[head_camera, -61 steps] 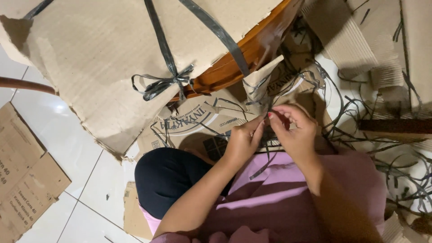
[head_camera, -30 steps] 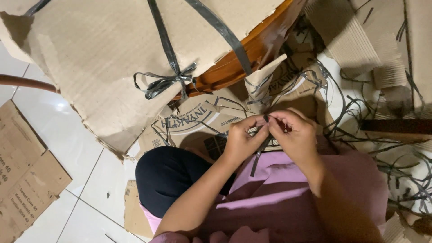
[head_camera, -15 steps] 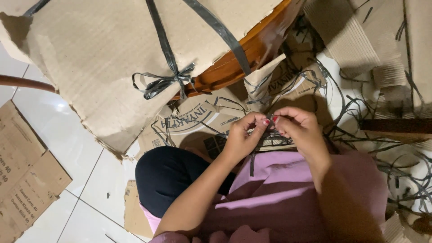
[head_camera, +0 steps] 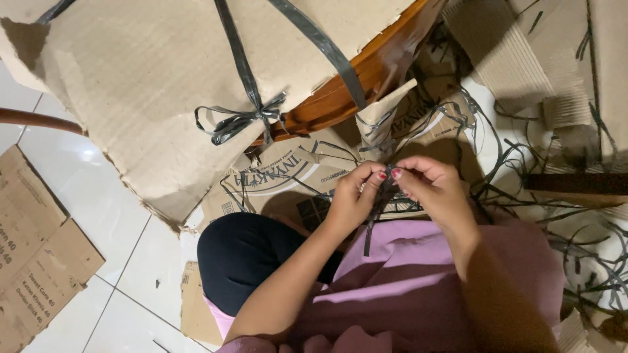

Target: Securing thin black wires around a wooden furniture frame that is partially wrapped in cardboard

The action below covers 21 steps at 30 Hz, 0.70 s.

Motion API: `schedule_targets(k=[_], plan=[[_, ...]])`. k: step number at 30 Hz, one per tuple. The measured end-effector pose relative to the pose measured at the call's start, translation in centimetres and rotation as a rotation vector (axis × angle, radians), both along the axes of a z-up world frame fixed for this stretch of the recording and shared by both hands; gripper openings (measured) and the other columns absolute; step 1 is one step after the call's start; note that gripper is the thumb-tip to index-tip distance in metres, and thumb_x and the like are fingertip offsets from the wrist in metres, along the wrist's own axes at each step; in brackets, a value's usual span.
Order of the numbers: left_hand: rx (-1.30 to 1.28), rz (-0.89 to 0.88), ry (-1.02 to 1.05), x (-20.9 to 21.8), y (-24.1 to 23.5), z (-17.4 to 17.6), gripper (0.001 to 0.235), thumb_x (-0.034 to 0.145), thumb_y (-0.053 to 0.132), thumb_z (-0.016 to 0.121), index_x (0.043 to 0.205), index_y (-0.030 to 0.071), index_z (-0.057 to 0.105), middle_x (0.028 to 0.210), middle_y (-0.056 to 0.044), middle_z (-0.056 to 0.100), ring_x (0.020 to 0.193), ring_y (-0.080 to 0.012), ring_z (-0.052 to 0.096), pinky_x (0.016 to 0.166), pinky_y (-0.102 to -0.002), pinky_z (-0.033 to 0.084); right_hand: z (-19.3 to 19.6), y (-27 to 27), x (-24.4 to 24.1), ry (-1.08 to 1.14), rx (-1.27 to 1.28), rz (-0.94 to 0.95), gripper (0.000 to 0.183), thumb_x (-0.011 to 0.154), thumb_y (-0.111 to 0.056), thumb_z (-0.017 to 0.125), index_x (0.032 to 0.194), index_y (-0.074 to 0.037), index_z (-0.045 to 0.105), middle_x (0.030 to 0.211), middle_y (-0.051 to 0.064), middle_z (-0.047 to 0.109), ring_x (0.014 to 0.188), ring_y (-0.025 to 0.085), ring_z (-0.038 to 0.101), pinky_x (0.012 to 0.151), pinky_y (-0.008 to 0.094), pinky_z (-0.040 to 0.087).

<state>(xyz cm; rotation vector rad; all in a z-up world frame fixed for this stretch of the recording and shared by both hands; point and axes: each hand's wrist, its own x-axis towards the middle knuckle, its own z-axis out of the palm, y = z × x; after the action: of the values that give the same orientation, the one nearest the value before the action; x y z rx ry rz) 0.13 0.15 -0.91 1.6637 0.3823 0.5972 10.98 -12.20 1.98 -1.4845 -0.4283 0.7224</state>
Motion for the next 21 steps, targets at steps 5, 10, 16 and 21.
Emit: schedule_targets(k=[5, 10, 16, 21], plan=[[-0.080, -0.013, -0.021, 0.0, -0.2, -0.7, 0.015, 0.106, 0.013, 0.058, 0.097, 0.010, 0.070, 0.069, -0.003, 0.060, 0.079, -0.0089, 0.052, 0.077, -0.033, 0.053, -2.8, -0.4, 0.4, 0.074, 0.101, 0.039, 0.014, 0.096, -0.007, 0.067, 0.102, 0.005, 0.071, 0.063, 0.006, 0.054, 0.055, 0.008, 0.051, 0.044, 0.017, 0.043], [-0.089, -0.014, -0.037, 0.2, -0.2, -0.8, 0.015, 0.105, 0.014, 0.060, 0.096, 0.011, 0.071, 0.071, -0.004, 0.061, 0.080, -0.0090, 0.052, 0.078, -0.033, 0.053, -1.6, -0.1, -0.1, -0.005, 0.042, 0.007, 0.012, 0.094, -0.006, 0.070, 0.097, 0.005, 0.072, 0.062, 0.009, 0.058, 0.057, 0.010, 0.055, 0.047, 0.018, 0.045], [-0.022, 0.022, -0.034, 0.3, -0.3, -0.9, 0.011, 0.103, 0.014, 0.064, 0.098, 0.009, 0.072, 0.075, -0.013, 0.067, 0.077, -0.0209, 0.066, 0.079, -0.038, 0.055, 0.2, 0.3, -0.8, -0.252, -0.027, -0.029, 0.019, 0.086, 0.002, 0.076, 0.105, -0.001, 0.075, 0.083, 0.009, 0.072, 0.080, 0.011, 0.062, 0.074, 0.027, 0.054], [0.018, 0.029, -0.027, 0.2, -0.2, -0.8, 0.012, 0.103, 0.014, 0.064, 0.098, 0.007, 0.073, 0.077, -0.014, 0.068, 0.078, -0.0292, 0.070, 0.079, -0.040, 0.056, 0.7, 0.3, -1.0, -0.291, -0.043, -0.017, 0.021, 0.087, 0.003, 0.072, 0.106, -0.004, 0.076, 0.087, 0.007, 0.076, 0.084, 0.008, 0.062, 0.079, 0.028, 0.056]])
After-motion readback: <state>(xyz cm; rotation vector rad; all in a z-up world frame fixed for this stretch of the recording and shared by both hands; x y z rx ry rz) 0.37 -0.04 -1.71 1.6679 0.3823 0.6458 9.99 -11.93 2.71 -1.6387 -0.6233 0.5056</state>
